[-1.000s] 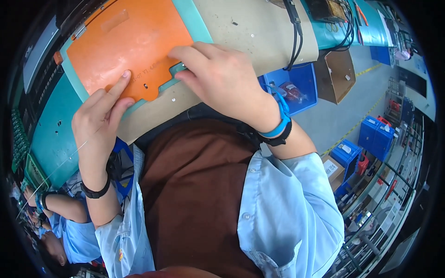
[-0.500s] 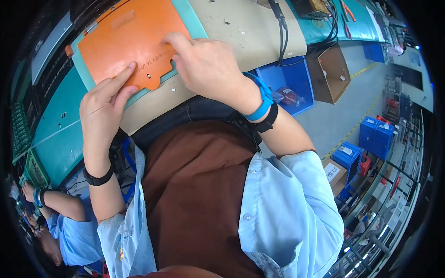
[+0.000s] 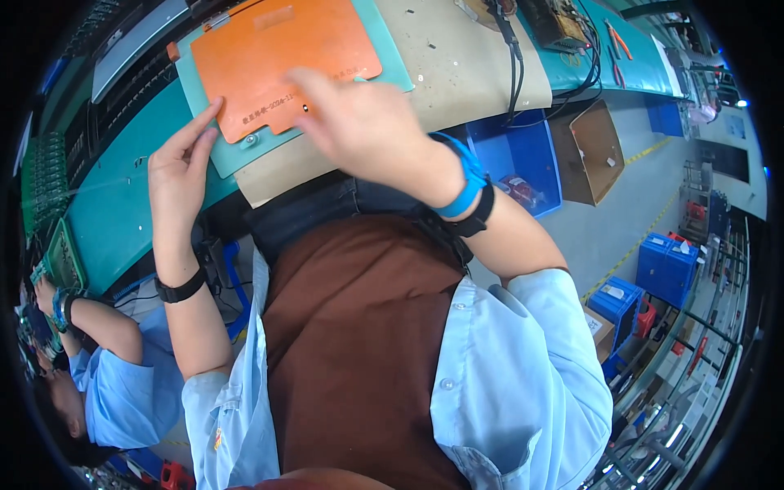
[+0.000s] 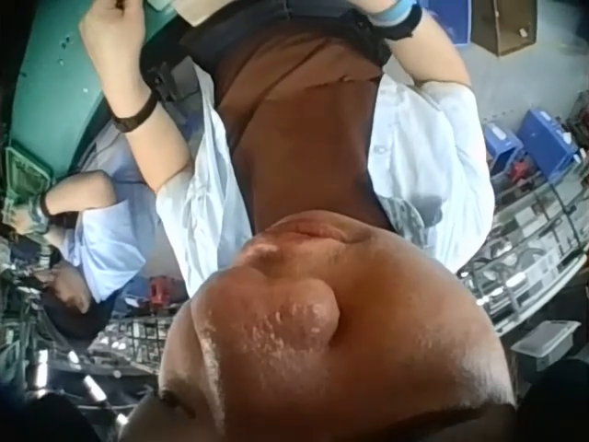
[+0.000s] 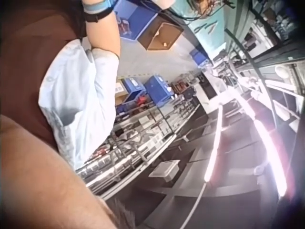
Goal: Soldering components onto multiple printed circuit boards at an assembly line.
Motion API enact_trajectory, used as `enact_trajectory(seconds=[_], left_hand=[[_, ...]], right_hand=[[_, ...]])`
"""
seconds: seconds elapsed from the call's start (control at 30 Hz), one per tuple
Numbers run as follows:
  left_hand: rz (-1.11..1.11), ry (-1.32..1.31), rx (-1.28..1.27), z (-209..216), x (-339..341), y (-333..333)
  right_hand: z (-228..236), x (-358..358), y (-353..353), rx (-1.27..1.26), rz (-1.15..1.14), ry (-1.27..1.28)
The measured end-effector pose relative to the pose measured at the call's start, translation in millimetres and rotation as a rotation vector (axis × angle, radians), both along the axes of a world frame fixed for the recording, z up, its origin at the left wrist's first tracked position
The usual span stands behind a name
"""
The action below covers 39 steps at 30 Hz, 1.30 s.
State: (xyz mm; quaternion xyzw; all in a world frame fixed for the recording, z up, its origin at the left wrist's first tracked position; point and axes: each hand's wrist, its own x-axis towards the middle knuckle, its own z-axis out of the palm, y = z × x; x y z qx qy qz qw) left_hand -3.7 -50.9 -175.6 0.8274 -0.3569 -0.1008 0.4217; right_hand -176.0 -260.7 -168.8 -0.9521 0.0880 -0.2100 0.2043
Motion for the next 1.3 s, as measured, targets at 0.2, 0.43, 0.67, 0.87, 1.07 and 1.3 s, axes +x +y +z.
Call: enact_trajectory(seconds=[0.2, 0.43, 0.67, 0.87, 1.07, 1.3], left_hand=[[-0.117, -0.131, -0.059, 0.0, 1.8, 1.5], [-0.133, -0.007, -0.038, -10.8, -1.0, -2.9], [-0.081, 0.015, -0.057, -3.7, -10.9, -5.2], [-0.06, 0.028, -0.065, -4.7, -14.6, -8.1], [-0.067, 0.029, -0.096, -10.8, -15.5, -7.3], [0.06, -0.07, 0.082, 8.7, -24.3, 3.5]], right_hand=[[-5.8, 49.2, 38.1, -0.145, 0.275, -0.069], [-13.0, 57.2, 41.1, -0.21, 0.276, -0.065], [-17.1, 59.5, 48.4, -0.166, 0.308, -0.049], [-15.4, 55.7, 51.2, -0.086, 0.25, -0.076], [-12.0, 46.6, 46.4, -0.072, 0.219, -0.068], [-7.8, -1.8, -8.0, 0.221, 0.202, -0.182]])
